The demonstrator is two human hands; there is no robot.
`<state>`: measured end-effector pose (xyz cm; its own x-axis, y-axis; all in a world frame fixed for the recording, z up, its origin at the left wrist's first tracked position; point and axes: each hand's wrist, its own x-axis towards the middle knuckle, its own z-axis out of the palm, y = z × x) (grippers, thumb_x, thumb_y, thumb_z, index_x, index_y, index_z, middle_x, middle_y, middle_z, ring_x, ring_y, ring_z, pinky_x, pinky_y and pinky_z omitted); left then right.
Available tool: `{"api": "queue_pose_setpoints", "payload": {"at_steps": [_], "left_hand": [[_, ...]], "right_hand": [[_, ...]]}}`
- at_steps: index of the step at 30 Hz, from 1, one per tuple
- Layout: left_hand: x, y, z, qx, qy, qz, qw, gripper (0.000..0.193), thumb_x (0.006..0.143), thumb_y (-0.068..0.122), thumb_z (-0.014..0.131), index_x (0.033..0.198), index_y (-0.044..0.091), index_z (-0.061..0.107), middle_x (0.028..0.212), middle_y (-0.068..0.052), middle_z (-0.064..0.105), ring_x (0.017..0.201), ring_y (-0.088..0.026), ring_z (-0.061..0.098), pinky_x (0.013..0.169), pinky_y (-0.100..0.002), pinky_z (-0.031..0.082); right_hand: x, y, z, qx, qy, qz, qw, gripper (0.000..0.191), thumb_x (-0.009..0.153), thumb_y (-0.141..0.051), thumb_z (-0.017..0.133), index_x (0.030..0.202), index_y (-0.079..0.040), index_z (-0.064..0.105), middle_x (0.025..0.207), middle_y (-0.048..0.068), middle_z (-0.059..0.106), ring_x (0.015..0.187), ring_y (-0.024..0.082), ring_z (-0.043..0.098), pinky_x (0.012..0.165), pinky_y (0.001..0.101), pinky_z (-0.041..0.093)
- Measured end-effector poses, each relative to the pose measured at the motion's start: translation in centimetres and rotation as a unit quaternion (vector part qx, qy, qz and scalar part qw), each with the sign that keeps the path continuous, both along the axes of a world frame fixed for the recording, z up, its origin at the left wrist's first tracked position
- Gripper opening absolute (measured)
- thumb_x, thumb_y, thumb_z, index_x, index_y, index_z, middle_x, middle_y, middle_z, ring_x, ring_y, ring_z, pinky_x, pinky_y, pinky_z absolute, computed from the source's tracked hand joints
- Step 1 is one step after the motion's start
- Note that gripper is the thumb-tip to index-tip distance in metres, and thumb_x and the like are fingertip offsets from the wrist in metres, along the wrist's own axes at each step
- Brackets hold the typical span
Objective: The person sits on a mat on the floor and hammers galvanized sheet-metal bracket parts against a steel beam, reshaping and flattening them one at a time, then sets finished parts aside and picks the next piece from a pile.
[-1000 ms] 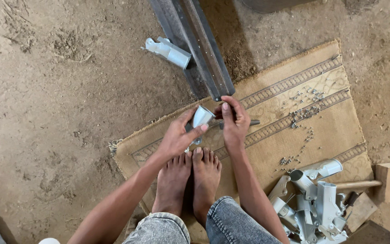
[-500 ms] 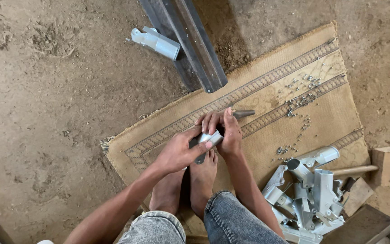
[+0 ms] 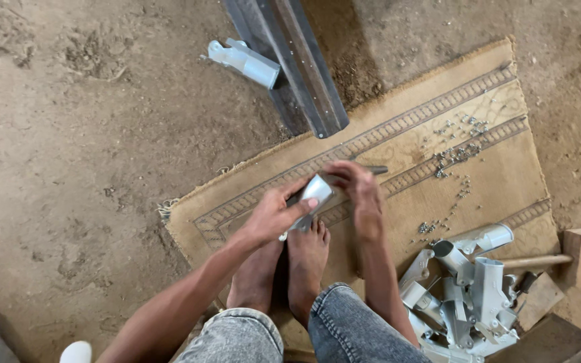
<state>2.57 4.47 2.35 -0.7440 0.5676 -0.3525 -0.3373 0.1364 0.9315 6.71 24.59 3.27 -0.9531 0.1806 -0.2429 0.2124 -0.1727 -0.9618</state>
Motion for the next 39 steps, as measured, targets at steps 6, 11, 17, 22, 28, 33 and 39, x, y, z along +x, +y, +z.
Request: {"api": "queue_pose_setpoints", "payload": {"at_steps": [6, 11, 17, 22, 28, 33, 39], "left_hand": [[-3.4, 0.6, -0.5, -0.06, -0.058, 0.027, 0.996, 0.068, 0.092, 0.032, 0.069, 0.152, 0.007, 0.05, 0.134, -0.016, 0.07, 0.117, -0.023, 0.066, 0.102, -0.035, 0.052], [-4.8, 1.8, -1.0, -0.022, -0.051, 0.081, 0.995, 0.066, 0.093, 0.03, 0.068, 0.151, 0.006, 0.048, 0.142, -0.016, 0.064, 0.126, -0.024, 0.062, 0.107, -0.037, 0.05], [-5.0, 2.7, -2.3, -0.016, -0.036, 0.115, 0.993, 0.068, 0.093, 0.026, 0.07, 0.151, 0.001, 0.045, 0.149, -0.018, 0.056, 0.134, -0.028, 0.057, 0.113, -0.039, 0.043], [-5.1, 3.3, -2.9, -0.005, -0.011, 0.136, 0.991, 0.066, 0.094, 0.025, 0.069, 0.15, -0.002, 0.046, 0.146, -0.021, 0.06, 0.132, -0.028, 0.06, 0.112, -0.039, 0.046], [-5.1, 3.7, -3.0, -0.003, 0.008, 0.152, 0.988, 0.064, 0.096, 0.024, 0.069, 0.149, -0.004, 0.047, 0.141, -0.023, 0.063, 0.128, -0.027, 0.063, 0.109, -0.037, 0.05], [-4.8, 3.9, -2.6, -0.002, -0.004, 0.162, 0.987, 0.064, 0.095, 0.022, 0.068, 0.149, -0.005, 0.047, 0.14, -0.023, 0.064, 0.126, -0.026, 0.064, 0.107, -0.036, 0.05], [-4.7, 4.1, -2.6, -0.006, -0.032, 0.172, 0.985, 0.064, 0.094, 0.019, 0.067, 0.15, -0.004, 0.045, 0.14, -0.02, 0.061, 0.122, -0.024, 0.065, 0.102, -0.035, 0.053]], "right_hand": [[6.6, 0.1, -0.8, 0.522, -0.091, 0.01, 0.848, 0.05, 0.098, -0.039, 0.056, 0.134, -0.004, 0.058, 0.119, 0.02, 0.06, 0.106, 0.032, 0.06, 0.084, 0.0447, 0.05], [12.1, -0.8, -3.9, 0.611, -0.205, -0.032, 0.764, 0.043, 0.091, -0.036, 0.067, 0.121, -0.006, 0.061, 0.111, 0.014, 0.058, 0.101, 0.029, 0.059, 0.077, 0.0428, 0.051], [15.3, 2.0, -5.2, 0.65, -0.266, -0.044, 0.711, 0.032, 0.102, -0.038, 0.059, 0.11, -0.007, 0.063, 0.088, 0.008, 0.061, 0.08, 0.024, 0.058, 0.072, 0.0431, 0.048], [14.4, 2.5, -0.8, 0.525, -0.204, -0.054, 0.824, 0.032, 0.109, -0.031, 0.049, 0.107, -0.004, 0.066, 0.074, 0.009, 0.062, 0.068, 0.021, 0.057, 0.061, 0.0433, 0.045], [13.3, 2.4, 8.2, 0.497, -0.076, -0.014, 0.864, 0.032, 0.104, -0.028, 0.049, 0.106, 0.001, 0.063, 0.064, 0.005, 0.059, 0.052, 0.014, 0.056, 0.047, 0.034, 0.045], [9.2, 2.3, 7.5, 0.518, 0.045, 0.022, 0.854, 0.028, 0.106, -0.026, 0.047, 0.1, -0.001, 0.055, 0.061, 0.0, 0.055, 0.046, 0.01, 0.051, 0.042, 0.0307, 0.042], [8.8, 2.2, 8.5, 0.543, -0.014, 0.047, 0.838, 0.027, 0.105, -0.025, 0.05, 0.103, 0.001, 0.056, 0.06, -0.001, 0.05, 0.043, 0.012, 0.048, 0.037, 0.0324, 0.039]]}}
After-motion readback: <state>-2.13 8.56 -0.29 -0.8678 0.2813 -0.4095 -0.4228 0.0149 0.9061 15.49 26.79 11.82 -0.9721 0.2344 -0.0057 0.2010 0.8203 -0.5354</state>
